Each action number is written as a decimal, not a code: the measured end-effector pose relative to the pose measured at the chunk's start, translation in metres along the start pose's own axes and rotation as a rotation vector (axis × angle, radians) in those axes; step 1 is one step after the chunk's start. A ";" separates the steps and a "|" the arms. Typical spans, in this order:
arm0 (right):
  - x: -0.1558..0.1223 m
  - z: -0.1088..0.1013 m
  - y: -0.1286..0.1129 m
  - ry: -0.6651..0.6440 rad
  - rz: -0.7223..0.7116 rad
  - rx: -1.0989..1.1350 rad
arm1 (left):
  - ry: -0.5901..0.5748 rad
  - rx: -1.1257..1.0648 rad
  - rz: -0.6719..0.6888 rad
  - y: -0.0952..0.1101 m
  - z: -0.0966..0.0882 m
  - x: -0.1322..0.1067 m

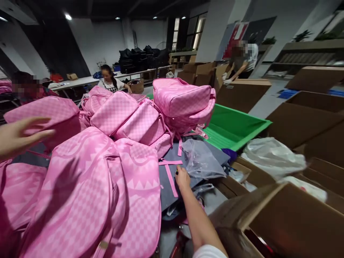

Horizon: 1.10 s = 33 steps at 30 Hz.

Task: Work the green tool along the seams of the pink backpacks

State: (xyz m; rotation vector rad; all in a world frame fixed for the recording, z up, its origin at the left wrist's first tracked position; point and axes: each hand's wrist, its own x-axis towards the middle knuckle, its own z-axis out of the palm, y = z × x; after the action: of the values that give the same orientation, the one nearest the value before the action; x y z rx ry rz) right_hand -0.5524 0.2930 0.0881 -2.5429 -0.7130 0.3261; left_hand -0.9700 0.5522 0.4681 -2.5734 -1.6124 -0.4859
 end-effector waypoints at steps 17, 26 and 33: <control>0.159 -0.010 -0.193 -0.448 -0.273 1.010 | -0.079 -0.180 -0.101 0.139 0.162 0.187; 0.182 0.007 -0.183 -0.377 0.060 1.269 | 0.001 -0.253 -0.087 0.122 0.192 0.202; 0.144 0.014 -0.147 -0.244 -0.213 0.851 | 0.081 -0.257 -0.111 0.120 0.191 0.184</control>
State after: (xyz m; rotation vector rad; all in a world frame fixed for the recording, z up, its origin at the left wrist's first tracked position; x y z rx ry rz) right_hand -0.4995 0.4862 0.1364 -1.6271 -0.7218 0.6997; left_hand -0.7462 0.6996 0.3552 -2.6053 -1.7769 -0.8478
